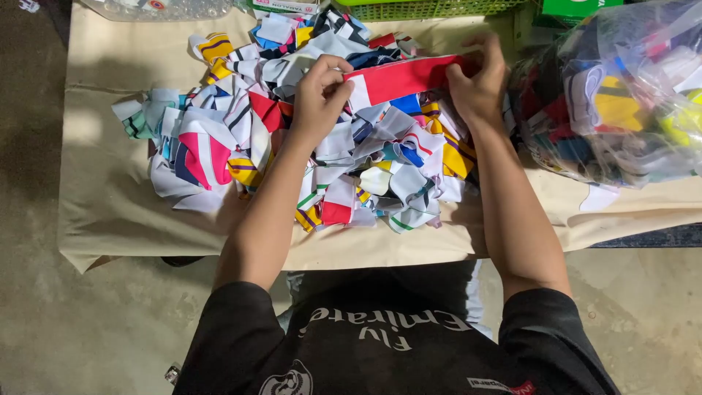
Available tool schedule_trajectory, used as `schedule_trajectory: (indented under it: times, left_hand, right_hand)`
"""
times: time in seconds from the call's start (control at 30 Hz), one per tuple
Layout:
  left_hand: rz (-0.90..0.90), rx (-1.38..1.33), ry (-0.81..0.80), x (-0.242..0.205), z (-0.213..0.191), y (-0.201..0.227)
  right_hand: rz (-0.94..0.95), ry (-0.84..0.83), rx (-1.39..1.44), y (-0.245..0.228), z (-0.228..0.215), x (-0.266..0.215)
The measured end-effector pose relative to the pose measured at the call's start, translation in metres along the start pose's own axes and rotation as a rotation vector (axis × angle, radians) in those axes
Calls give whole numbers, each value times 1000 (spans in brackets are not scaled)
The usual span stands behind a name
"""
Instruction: Sorting through a pile of colorful fabric scraps on a table, inspecting individual pieces, and placing some into a large plastic bag.
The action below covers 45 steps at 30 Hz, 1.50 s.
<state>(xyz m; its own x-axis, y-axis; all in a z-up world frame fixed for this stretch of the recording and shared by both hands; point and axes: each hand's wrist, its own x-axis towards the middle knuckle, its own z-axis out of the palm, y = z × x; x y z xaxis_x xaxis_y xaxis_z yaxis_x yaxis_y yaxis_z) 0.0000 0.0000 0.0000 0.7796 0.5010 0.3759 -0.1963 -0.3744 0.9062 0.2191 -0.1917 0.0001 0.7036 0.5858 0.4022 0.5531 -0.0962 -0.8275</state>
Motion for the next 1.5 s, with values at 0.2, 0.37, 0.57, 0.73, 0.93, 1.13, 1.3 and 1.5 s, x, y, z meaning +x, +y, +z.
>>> schedule_trajectory:
  times: [0.2,0.37,0.57,0.73,0.93,1.13,1.3,1.5]
  left_hand:
    - [-95,-62,-22,-1,0,4]
    - [30,16,-11,-3,4,13]
    - [107,58,-47,-1,1,20]
    - [149,60,-128,-2,4,16]
    - [633,395,-51,-4,21,28]
    - [654,400,-51,-6,26,37]
    - [483,439,-151,-6,21,23]
    - [492,359,-135,-6,22,36]
  right_hand:
    - [-120,232,140,26,0,8]
    - [-314,28,71,-80,27,-23]
    - [-292,-362,200,-95,52,-40]
    - [-245,-333,415,-88,50,-40]
    - [-635,-256,-90,-74,40,-25]
    - [-714,-90,-150,-79,26,-23]
    - [-629,-339,-363,-51,26,-22]
    - [-589,-336,-247,-59,25,-22]
